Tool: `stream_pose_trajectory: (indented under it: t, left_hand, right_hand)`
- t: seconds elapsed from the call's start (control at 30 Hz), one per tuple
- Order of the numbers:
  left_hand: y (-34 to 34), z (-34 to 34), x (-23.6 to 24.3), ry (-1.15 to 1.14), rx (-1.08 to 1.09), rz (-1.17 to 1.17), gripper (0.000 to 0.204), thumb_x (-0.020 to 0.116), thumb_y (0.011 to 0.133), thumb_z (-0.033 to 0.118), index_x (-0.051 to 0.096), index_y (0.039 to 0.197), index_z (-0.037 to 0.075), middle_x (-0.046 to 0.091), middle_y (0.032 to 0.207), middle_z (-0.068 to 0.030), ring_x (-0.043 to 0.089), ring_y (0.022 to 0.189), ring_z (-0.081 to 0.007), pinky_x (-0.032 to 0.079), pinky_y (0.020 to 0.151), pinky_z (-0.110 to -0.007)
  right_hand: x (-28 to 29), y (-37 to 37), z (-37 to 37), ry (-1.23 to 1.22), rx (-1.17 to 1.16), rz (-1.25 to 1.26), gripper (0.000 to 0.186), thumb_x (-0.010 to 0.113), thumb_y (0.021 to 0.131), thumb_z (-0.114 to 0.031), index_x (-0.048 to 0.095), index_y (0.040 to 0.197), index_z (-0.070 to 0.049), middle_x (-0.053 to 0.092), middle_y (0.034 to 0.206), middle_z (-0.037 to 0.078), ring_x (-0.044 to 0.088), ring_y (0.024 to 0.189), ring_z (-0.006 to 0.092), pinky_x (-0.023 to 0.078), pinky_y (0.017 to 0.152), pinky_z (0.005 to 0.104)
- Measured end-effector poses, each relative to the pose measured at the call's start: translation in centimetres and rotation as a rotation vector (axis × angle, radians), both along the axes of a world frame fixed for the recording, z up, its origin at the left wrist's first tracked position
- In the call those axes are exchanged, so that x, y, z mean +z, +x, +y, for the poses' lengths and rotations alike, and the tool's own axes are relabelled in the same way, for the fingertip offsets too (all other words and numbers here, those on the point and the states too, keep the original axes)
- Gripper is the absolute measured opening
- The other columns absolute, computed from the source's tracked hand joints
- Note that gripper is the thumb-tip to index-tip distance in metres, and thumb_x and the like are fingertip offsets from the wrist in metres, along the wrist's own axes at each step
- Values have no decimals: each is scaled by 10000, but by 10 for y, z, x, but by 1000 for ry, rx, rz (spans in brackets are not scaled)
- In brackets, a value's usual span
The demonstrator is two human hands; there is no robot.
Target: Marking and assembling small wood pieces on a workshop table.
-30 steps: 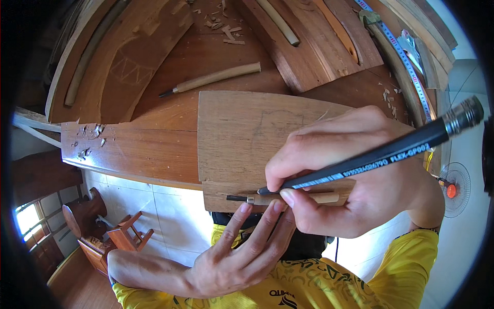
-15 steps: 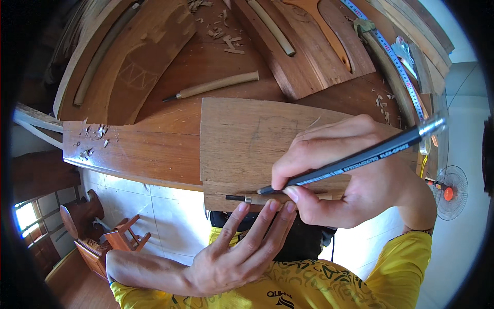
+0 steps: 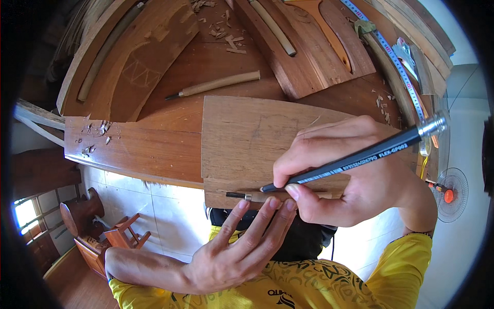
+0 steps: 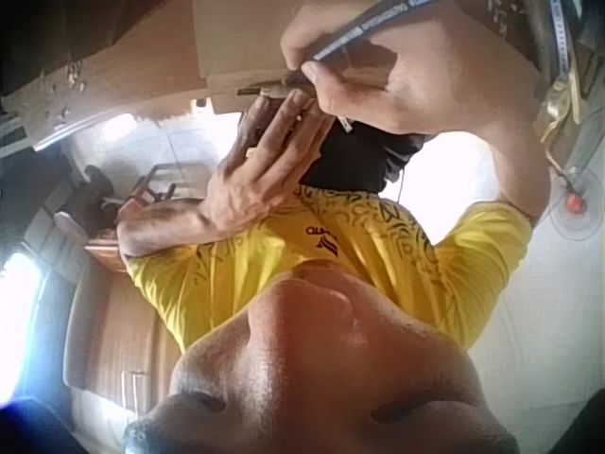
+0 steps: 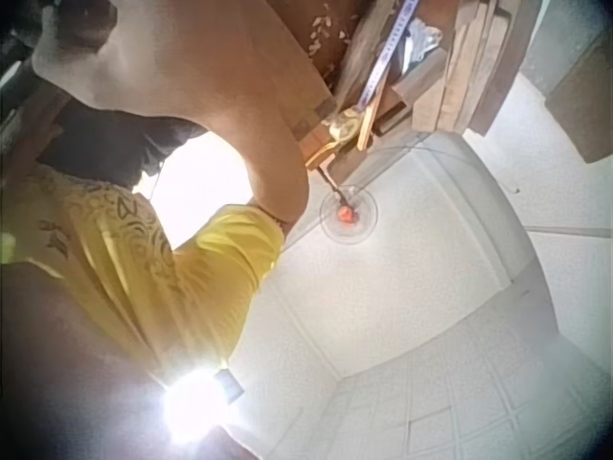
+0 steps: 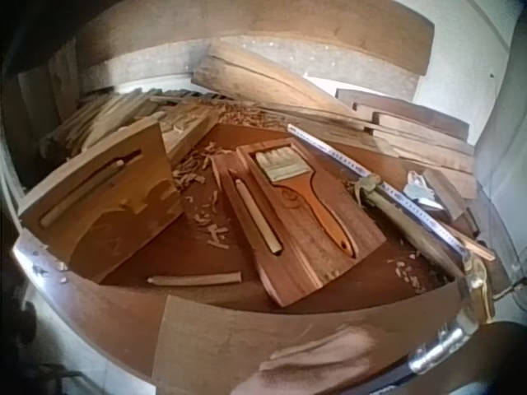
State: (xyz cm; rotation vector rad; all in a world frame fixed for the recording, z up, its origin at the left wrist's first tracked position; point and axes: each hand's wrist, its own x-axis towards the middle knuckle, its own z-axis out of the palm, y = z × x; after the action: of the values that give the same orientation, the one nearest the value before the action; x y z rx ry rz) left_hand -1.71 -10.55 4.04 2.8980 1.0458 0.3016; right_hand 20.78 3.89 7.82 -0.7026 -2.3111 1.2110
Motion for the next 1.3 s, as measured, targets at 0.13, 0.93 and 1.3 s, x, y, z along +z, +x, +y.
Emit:
stream_pose_trajectory:
  t: [0.13, 0.93, 1.3]
  left_hand:
    - [1, 1, 1, -11, 5, -6, 502, 549, 961, 242, 700, 1419, 105, 571, 1534, -64, 532, 1465, -243, 461, 1215, -512]
    - [-1, 0, 4, -80, -18, 6, 517, 563, 939, 255, 696, 1415, 101, 581, 1542, -55, 538, 1463, -252, 445, 1224, -530]
    - [-2, 2, 7, -59, -17, 30, 492, 540, 970, 239, 696, 1420, 116, 598, 1514, -46, 549, 1452, -225, 456, 1220, -515]
  right_hand:
    - [-2, -1, -1, 11, 0, 29, 149, 753, 791, -29, 746, 940, -41, 739, 821, 78, 724, 684, 244, 586, 632, 331]
    - [2, 5, -16, 198, -18, 67, 160, 729, 764, 1, 729, 918, -41, 720, 791, 62, 704, 668, 234, 550, 559, 325]
    - [0, 9, -19, 145, -20, 34, 157, 747, 794, -4, 740, 949, -25, 737, 824, 76, 722, 718, 246, 577, 589, 337]
